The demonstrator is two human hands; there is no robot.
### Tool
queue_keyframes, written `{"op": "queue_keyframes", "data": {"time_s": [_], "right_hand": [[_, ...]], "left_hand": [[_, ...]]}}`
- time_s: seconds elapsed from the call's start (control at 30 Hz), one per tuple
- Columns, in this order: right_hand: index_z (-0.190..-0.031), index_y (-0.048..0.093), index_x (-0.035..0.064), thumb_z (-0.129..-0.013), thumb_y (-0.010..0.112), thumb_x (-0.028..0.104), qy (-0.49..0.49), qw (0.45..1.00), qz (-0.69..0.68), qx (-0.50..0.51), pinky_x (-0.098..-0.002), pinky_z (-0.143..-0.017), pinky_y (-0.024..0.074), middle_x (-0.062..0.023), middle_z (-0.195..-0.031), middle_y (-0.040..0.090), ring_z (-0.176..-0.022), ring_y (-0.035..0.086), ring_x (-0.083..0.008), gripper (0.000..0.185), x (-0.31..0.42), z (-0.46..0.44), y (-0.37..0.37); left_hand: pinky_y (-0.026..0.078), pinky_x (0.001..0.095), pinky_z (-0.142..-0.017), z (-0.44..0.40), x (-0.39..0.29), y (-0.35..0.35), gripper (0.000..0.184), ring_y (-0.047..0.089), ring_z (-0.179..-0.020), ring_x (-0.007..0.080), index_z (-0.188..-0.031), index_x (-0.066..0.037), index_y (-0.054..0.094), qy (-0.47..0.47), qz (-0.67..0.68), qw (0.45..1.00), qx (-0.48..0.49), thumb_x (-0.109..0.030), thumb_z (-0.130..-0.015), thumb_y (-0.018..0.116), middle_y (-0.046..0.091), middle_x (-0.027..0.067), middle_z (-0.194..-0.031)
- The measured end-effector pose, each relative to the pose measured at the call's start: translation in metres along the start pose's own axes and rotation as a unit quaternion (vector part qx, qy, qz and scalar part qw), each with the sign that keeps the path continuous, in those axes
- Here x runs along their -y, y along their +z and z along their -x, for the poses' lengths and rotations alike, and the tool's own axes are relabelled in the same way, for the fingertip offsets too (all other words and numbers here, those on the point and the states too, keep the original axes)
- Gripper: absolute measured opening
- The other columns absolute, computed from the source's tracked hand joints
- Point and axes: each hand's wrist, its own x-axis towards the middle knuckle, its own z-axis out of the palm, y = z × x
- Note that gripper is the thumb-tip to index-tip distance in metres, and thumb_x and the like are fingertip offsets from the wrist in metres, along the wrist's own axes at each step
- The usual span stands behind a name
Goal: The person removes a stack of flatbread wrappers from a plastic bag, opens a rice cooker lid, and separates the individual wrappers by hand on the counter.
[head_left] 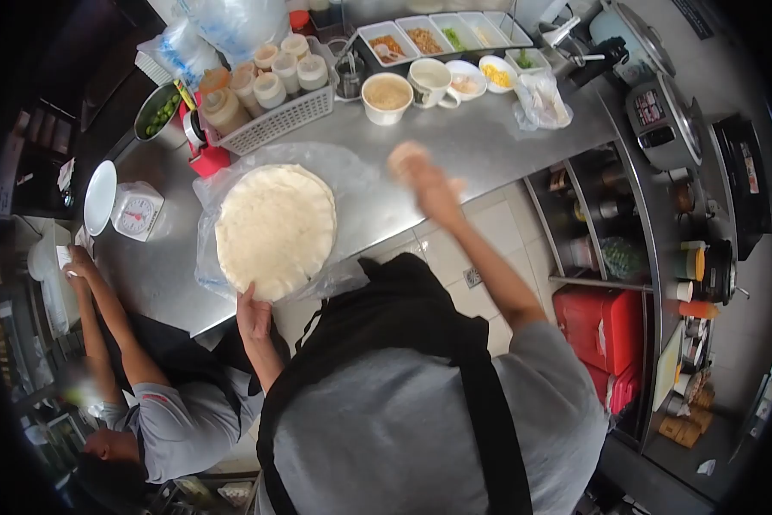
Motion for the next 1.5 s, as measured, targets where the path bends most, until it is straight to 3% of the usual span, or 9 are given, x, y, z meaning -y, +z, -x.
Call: {"op": "queue_keyframes", "data": {"time_s": [0.13, 0.3, 0.4, 0.47, 0.6, 0.67, 0.77, 0.97, 1.5], "right_hand": [[-0.132, 0.037, 0.0016, -0.081, 0.04, 0.001, 0.167, 0.976, 0.109, -0.089, -0.0511, -0.103, 0.0257, -0.021, -0.138, 0.035, -0.127, 0.035, -0.0323, 0.051, -0.146, 0.011, -0.039], [-0.133, 0.037, 0.0077, -0.078, 0.048, 0.007, 0.415, 0.871, 0.259, -0.051, -0.0572, -0.101, 0.0246, -0.0217, -0.137, 0.033, -0.129, 0.028, -0.0375, 0.056, -0.161, -0.023, -0.063], [-0.129, 0.042, 0.0072, -0.075, 0.051, 0.007, 0.238, 0.914, 0.191, -0.269, -0.0534, -0.1, 0.0272, -0.0234, -0.131, 0.039, -0.123, 0.034, -0.0417, 0.055, -0.074, -0.057, -0.046], [-0.125, 0.046, 0.0057, -0.072, 0.052, 0.004, 0.004, 0.963, -0.044, -0.265, -0.0497, -0.098, 0.0305, -0.0256, -0.125, 0.042, -0.117, 0.039, -0.042, 0.053, 0.02, -0.071, -0.043], [-0.095, 0.061, 0.0038, -0.071, 0.061, 0.008, -0.192, 0.941, -0.277, 0.021, -0.0415, -0.088, 0.041, -0.0134, -0.109, 0.056, -0.103, 0.052, -0.0308, 0.024, 0.15, -0.066, 0.004], [-0.099, 0.059, 0.0046, -0.074, 0.065, 0.016, -0.222, 0.9, -0.338, 0.163, -0.0375, -0.088, 0.0423, -0.013, -0.11, 0.054, -0.102, 0.052, -0.0314, 0.028, 0.19, -0.055, 0.011], [-0.1, 0.057, 0.0062, -0.071, 0.069, 0.019, -0.28, 0.883, -0.314, 0.209, -0.0365, -0.085, 0.0438, -0.0112, -0.109, 0.052, -0.101, 0.052, -0.0293, 0.034, 0.218, -0.049, 0.02], [-0.093, 0.054, 0.0076, -0.064, 0.075, 0.019, -0.281, 0.892, -0.268, 0.232, -0.0384, -0.08, 0.0459, -0.0081, -0.099, 0.053, -0.1, 0.052, -0.0291, 0.038, 0.228, -0.05, 0.027], [-0.093, 0.057, 0.0076, -0.067, 0.069, 0.013, -0.289, 0.874, -0.272, 0.281, -0.0375, -0.081, 0.0447, -0.0078, -0.097, 0.055, -0.098, 0.053, -0.0284, 0.029, 0.216, -0.06, 0.029]], "left_hand": [[0.045, 0.0425, -0.092, -0.008, 0.002, -0.007, 0.039, 0.051, -0.113, 0.027, -0.125, -0.007, 0.042, -0.012, 0.042, 0.999, -0.016, -0.004, -0.087, 0.05, 0.051, 0.0095, -0.124], [0.049, 0.0389, -0.085, 0.022, 0.003, 0.011, 0.034, 0.057, -0.102, 0.0233, -0.118, -0.008, 0.044, 0.008, -0.026, 0.999, 0.031, -0.004, -0.086, 0.053, 0.055, 0.0096, -0.115], [0.05, 0.0371, -0.083, 0.025, 0.014, -0.006, 0.043, 0.058, -0.098, 0.0211, -0.124, -0.008, 0.04, 0.026, -0.034, 0.999, -0.026, 0.003, -0.084, 0.051, 0.057, 0.0109, -0.111], [0.05, 0.0348, -0.083, 0.031, 0.012, 0.006, 0.051, 0.058, -0.098, 0.0198, -0.129, -0.007, 0.035, 0.041, -0.074, 0.996, -0.005, 0.007, -0.082, 0.05, 0.057, 0.0112, -0.11], [0.05, 0.0314, -0.084, 0.04, 0.006, 0.028, 0.063, 0.058, -0.098, 0.0188, -0.136, -0.007, 0.028, 0.057, -0.128, 0.99, -0.005, 0.011, -0.08, 0.051, 0.058, 0.0107, -0.11], [0.049, 0.0297, -0.085, 0.045, 0.002, 0.038, 0.067, 0.058, -0.1, 0.019, -0.136, -0.006, 0.027, 0.064, -0.142, 0.988, 0.001, 0.012, -0.078, 0.055, 0.057, 0.0107, -0.113], [0.048, 0.029, -0.086, 0.047, 0.002, 0.049, 0.07, 0.057, -0.1, 0.0185, -0.136, -0.006, 0.027, 0.079, -0.158, 0.984, 0.012, 0.014, -0.075, 0.056, 0.056, 0.0113, -0.115], [0.047, 0.0284, -0.085, 0.049, 0.003, 0.054, 0.073, 0.056, -0.102, 0.0185, -0.136, -0.005, 0.029, 0.097, -0.195, 0.976, 0.014, 0.017, -0.072, 0.057, 0.053, 0.0127, -0.12], [0.048, 0.0318, -0.085, 0.041, 0.02, 0.06, 0.07, 0.054, -0.106, 0.0213, -0.13, -0.005, 0.032, 0.157, -0.224, 0.962, -0.013, 0.014, -0.07, 0.062, 0.051, 0.0117, -0.119]]}}
